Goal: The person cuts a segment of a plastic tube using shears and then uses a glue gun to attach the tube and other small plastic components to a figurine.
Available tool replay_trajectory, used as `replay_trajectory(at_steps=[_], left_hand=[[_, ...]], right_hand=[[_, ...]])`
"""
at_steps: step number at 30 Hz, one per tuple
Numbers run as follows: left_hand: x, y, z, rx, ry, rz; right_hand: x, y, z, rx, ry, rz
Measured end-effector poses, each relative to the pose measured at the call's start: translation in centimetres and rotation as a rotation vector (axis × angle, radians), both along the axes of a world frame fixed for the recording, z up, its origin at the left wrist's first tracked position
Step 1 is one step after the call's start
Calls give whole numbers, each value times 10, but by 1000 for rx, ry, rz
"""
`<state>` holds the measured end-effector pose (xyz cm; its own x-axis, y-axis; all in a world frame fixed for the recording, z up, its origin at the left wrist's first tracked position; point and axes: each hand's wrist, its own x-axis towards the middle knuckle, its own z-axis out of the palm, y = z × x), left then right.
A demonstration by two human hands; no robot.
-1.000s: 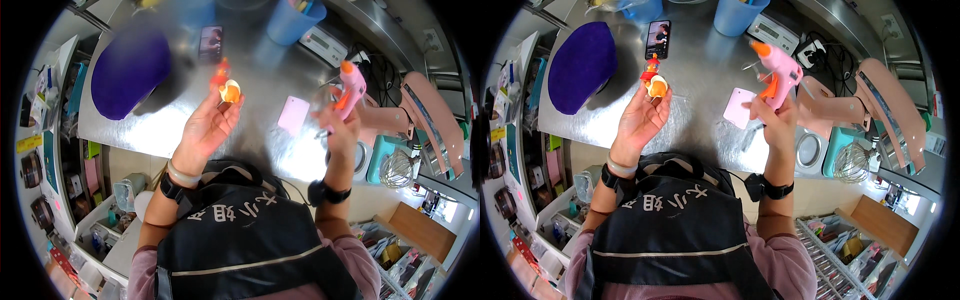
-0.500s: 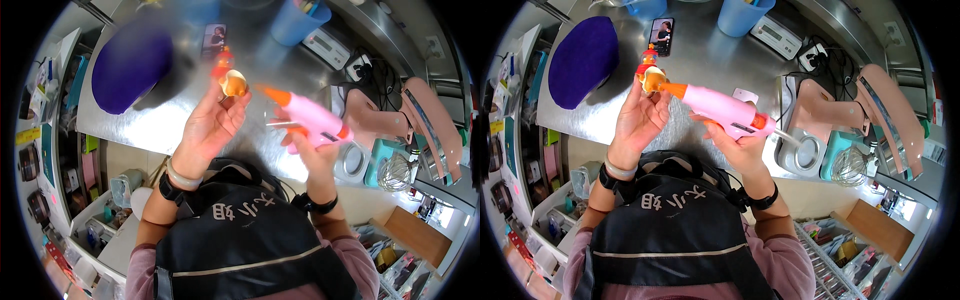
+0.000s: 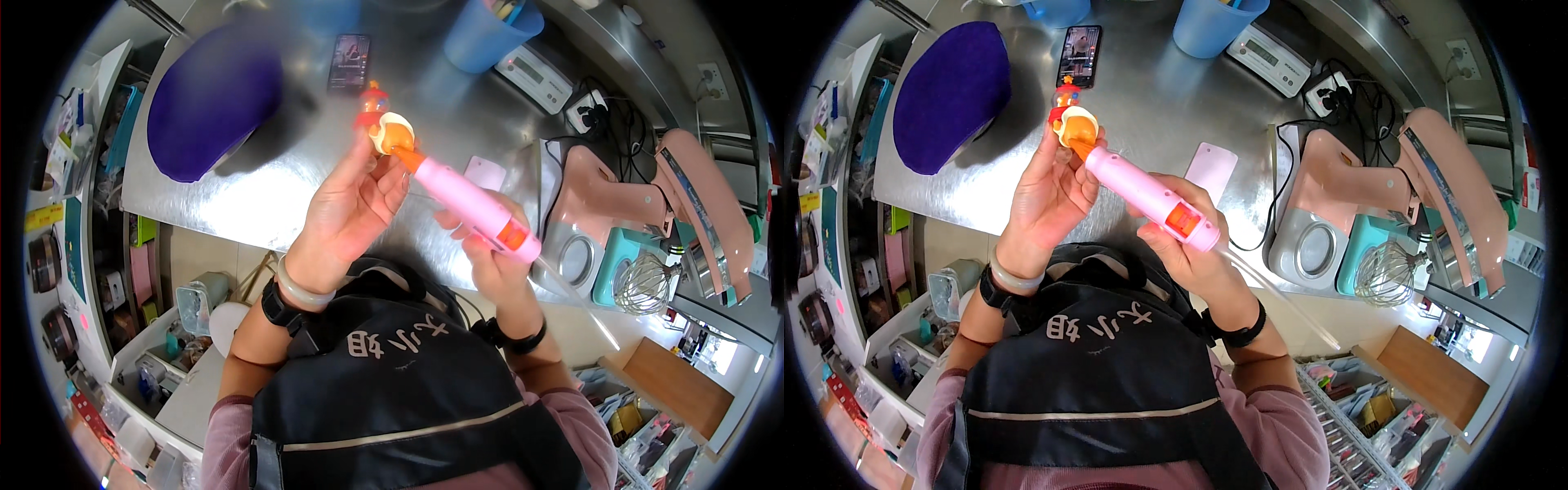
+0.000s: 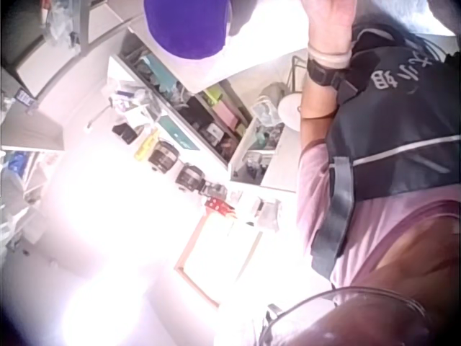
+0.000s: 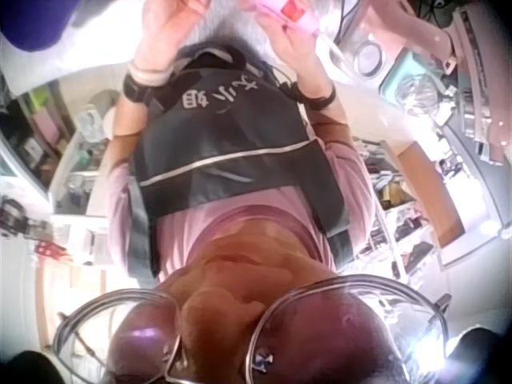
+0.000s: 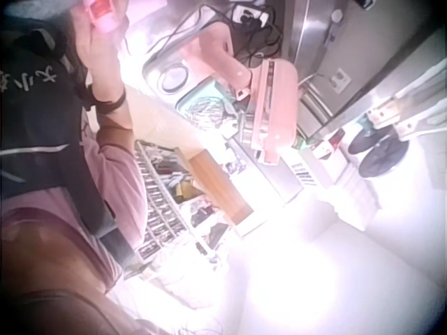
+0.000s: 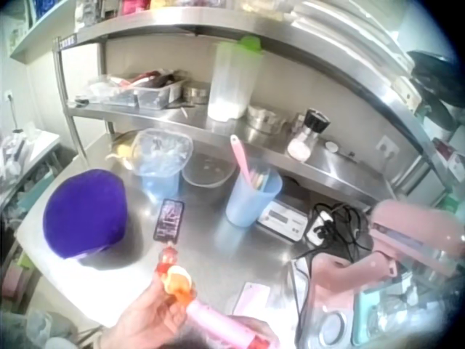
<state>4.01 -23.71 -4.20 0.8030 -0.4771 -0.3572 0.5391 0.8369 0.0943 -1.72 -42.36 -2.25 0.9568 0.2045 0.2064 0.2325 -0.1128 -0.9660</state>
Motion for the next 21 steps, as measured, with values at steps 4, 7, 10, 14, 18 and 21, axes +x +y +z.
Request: replay_trajectory(at_steps=[4, 7, 10, 14, 18, 21], left_hand=[[0, -1, 6, 70, -28, -5], [-1, 0, 6, 77, -45, -3], [-1, 0, 6, 68, -54, -14], [-2, 0, 7, 60, -57, -22], [-2, 0, 7, 54, -59, -23], [-3, 0, 7, 49, -60, -23]], right_hand=[[-5, 5, -1, -3, -91, -98], [-7, 3, -1, -76, -92, -127], [-6, 2, 0, -190, -158, -150], [-8, 3, 2, -164, -120, -167], [-9, 2, 3, -201, -107, -191], [-9, 3, 1, -166, -72, -192]])
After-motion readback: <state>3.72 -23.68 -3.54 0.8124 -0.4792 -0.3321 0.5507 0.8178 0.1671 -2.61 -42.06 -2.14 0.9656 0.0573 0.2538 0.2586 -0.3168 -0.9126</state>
